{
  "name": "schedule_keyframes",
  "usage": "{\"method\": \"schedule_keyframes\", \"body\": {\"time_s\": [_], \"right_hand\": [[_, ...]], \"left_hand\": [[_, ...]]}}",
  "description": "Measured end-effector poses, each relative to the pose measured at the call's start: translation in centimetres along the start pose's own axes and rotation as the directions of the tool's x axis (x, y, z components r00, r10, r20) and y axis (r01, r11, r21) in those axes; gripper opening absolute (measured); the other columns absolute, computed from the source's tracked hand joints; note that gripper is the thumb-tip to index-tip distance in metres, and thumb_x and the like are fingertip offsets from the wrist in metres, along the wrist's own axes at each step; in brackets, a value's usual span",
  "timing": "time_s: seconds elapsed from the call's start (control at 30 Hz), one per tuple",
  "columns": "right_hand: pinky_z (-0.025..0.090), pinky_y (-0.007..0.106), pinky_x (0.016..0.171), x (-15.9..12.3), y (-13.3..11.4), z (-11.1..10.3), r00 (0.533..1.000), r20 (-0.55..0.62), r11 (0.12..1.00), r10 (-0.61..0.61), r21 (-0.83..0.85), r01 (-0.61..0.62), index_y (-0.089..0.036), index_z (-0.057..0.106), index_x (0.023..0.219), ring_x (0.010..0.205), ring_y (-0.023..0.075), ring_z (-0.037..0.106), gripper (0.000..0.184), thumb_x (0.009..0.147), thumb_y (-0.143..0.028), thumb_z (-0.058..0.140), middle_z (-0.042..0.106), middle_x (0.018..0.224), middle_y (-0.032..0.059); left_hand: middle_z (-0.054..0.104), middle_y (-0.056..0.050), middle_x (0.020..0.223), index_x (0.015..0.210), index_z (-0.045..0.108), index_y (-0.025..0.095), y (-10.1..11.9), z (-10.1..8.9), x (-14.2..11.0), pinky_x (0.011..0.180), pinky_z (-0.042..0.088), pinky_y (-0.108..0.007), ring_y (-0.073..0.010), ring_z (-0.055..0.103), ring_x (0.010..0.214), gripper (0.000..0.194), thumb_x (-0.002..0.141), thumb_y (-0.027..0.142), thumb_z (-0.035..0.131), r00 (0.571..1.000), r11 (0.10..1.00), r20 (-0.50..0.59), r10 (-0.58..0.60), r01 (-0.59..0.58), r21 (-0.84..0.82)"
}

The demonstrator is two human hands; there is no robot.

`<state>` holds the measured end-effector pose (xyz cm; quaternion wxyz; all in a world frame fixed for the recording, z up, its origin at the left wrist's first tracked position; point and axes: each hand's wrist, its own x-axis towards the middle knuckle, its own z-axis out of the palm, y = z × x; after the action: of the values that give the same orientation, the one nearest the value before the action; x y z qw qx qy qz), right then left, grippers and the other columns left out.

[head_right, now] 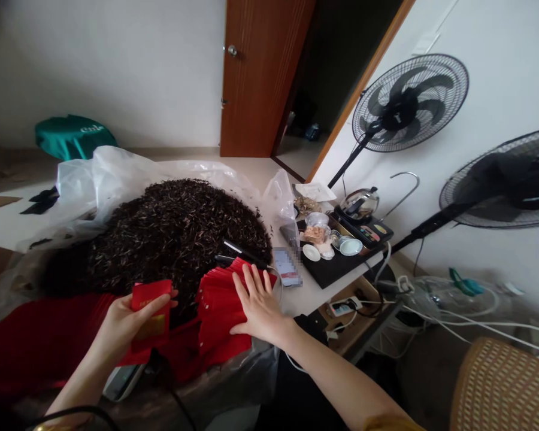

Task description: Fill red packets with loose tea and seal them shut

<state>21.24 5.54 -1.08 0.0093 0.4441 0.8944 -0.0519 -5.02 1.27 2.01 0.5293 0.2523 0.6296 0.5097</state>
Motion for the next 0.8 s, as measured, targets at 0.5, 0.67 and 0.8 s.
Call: {"method": "schedule_keyframes", "body": {"time_s": [0.5, 0.67, 0.8], "right_hand": [[0.006, 0.069, 0.109, -0.4, -1.0, -1.7, 0.999, -0.020, 0.992, 0.029, 0.126, -0.026, -0.018, 0.012, 0.152, 0.141, 0.0464, -0.008, 0.127, 0.054, -0.059, 0.081, 0.001, 0.157, 0.0246], [0.004, 0.070, 0.109, -0.6, -1.0, -2.4, 0.999, -0.026, 0.980, 0.039, 0.195, -0.033, -0.019, 0.012, 0.152, 0.141, 0.0451, -0.010, 0.124, 0.056, -0.066, 0.075, 0.000, 0.157, 0.0226], [0.006, 0.067, 0.111, -0.9, -0.1, -3.7, 0.994, -0.053, 0.958, 0.099, 0.275, -0.081, -0.021, 0.019, 0.151, 0.143, 0.0419, -0.005, 0.108, 0.066, -0.073, 0.062, 0.010, 0.158, 0.0177]], "left_hand": [[0.077, -0.004, 0.080, 0.084, 0.072, 0.013, 0.6, 0.2, -0.8, 0.057, 0.059, -0.026, -0.0235, 0.072, 0.071, 0.046, 0.047, 0.035, 0.088, 0.997, 0.997, 0.023, -0.070, 0.071, -0.018], [0.077, -0.003, 0.080, 0.082, 0.073, 0.016, 0.7, 0.7, -0.9, 0.049, 0.059, -0.027, -0.0240, 0.072, 0.064, 0.046, 0.041, 0.033, 0.090, 0.997, 0.997, -0.045, -0.065, 0.064, -0.038], [0.077, -0.002, 0.081, 0.080, 0.073, 0.016, 1.0, 0.8, -1.2, 0.052, 0.059, -0.026, -0.0239, 0.072, 0.068, 0.044, 0.042, 0.031, 0.089, 0.997, 0.997, -0.044, -0.068, 0.066, -0.031]]}}
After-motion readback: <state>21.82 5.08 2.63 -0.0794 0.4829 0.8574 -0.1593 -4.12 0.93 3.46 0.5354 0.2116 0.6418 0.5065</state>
